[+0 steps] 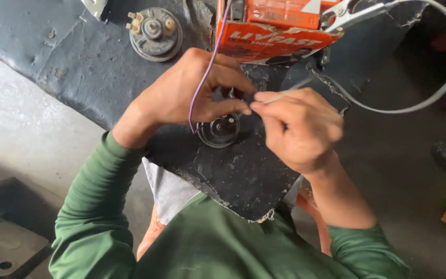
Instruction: Testing a motorcycle horn using a battery and wires.
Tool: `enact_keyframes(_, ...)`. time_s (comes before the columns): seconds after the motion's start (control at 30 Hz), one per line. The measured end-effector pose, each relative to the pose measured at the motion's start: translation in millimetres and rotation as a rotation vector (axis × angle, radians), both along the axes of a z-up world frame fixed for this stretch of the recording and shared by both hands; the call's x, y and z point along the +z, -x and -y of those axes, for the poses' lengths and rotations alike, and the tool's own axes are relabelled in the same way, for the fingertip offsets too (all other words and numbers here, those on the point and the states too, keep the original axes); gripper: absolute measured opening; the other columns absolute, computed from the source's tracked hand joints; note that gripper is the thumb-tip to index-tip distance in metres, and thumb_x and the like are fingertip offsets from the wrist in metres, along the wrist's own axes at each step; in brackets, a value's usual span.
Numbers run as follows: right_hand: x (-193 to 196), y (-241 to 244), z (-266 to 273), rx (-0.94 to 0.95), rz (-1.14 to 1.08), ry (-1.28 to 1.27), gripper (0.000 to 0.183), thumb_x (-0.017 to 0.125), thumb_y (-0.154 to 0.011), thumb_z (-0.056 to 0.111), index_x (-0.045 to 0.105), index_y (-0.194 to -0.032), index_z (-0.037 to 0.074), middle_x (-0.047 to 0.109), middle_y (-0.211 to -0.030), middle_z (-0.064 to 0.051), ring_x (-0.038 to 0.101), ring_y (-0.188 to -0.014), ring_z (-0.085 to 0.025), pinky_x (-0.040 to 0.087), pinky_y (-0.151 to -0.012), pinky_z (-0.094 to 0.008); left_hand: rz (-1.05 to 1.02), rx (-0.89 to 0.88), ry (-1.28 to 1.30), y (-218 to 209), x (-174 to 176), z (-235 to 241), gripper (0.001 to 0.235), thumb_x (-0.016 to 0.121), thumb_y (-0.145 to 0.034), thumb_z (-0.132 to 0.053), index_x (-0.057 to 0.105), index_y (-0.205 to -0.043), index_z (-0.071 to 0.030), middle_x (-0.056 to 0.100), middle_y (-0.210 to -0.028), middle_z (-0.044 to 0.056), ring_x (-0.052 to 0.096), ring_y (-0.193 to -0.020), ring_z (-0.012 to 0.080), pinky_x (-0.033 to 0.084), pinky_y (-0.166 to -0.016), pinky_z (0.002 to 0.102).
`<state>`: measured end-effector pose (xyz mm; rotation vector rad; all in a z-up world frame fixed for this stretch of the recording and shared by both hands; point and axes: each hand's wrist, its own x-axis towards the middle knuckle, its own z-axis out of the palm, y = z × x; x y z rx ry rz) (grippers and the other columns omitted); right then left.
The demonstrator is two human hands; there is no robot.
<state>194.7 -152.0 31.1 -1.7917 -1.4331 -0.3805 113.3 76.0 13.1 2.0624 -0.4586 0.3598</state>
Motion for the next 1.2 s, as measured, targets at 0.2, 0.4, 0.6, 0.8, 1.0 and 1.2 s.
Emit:
enact_keyframes(0.2, 17, 3, -21, 0.085, 0.056, 0.062, 0.029, 0.087, -0.088, -0.004, 0.061, -0.103, -0.001, 0.073, -0.107, -0.016, 0.073, -0.087, -0.030, 0.059, -0.075, -0.037, 0.041, 0.022, 0.063, 3, -12, -8, 0.016, 0.077, -0.096, -0.010, 0.068, -0.103, 0.000, 0.070, -0.097, 0.016, 0.069, -0.089, 0.0351, 0.056, -0.078, 0.041)
enact_keyframes(0.4, -25, 14, 17, -0.190, -0.071, 0.437, 0.030, 0.086, -0.084, 0.006, 0.071, -0.110, 0.002, 0.071, -0.107, -0.013, 0.067, -0.094, -0.032, 0.056, -0.083, -0.040, -0.123, 0.311, 0.231, 21, -32, -15, 0.013, 0.071, -0.103, -0.006, 0.063, -0.111, 0.000, 0.071, -0.086, 0.011, 0.074, -0.077, 0.0244, 0.056, -0.070, 0.034)
enact_keyframes(0.6, -28, 22, 10, -0.188, -0.104, 0.381, 0.019, 0.083, -0.086, 0.000, 0.075, -0.102, 0.004, 0.071, -0.100, -0.010, 0.066, -0.089, -0.029, 0.055, -0.080, -0.038, -0.035, 0.311, 0.205, 20, -34, -10, 0.016, 0.075, -0.099, -0.004, 0.065, -0.110, 0.000, 0.071, -0.095, 0.012, 0.077, -0.085, 0.0233, 0.060, -0.075, 0.032)
enact_keyframes(0.8, -20, 25, -23, 0.037, -0.102, 0.394, 0.018, 0.081, -0.085, -0.003, 0.074, -0.100, 0.001, 0.071, -0.097, -0.010, 0.067, -0.089, -0.030, 0.056, -0.082, -0.039, -0.027, 0.397, 0.135, 25, -39, -1, 0.014, 0.076, -0.093, -0.003, 0.068, -0.104, -0.001, 0.068, -0.089, 0.014, 0.071, -0.077, 0.0299, 0.057, -0.069, 0.038)
enact_keyframes(1.0, -20, 26, -22, 0.080, -0.068, 0.466, 0.018, 0.080, -0.081, -0.004, 0.073, -0.097, 0.000, 0.071, -0.094, -0.011, 0.068, -0.090, -0.031, 0.057, -0.083, -0.041, -0.102, 0.602, -0.135, 35, -53, 1, 0.020, 0.070, -0.098, -0.010, 0.065, -0.117, -0.005, 0.068, -0.081, 0.014, 0.067, -0.073, 0.0361, 0.051, -0.063, 0.047)
enact_keyframes(1.2, -28, 27, -5, -0.003, -0.169, 0.440, 0.018, 0.083, -0.080, -0.004, 0.072, -0.094, 0.000, 0.072, -0.093, -0.011, 0.071, -0.088, -0.029, 0.058, -0.080, -0.037, -0.101, 0.512, 0.053, 70, -35, 22, 0.053, 0.064, -0.083, -0.005, 0.056, -0.135, 0.002, 0.066, -0.098, 0.017, 0.064, -0.094, 0.0385, 0.051, -0.081, 0.048)
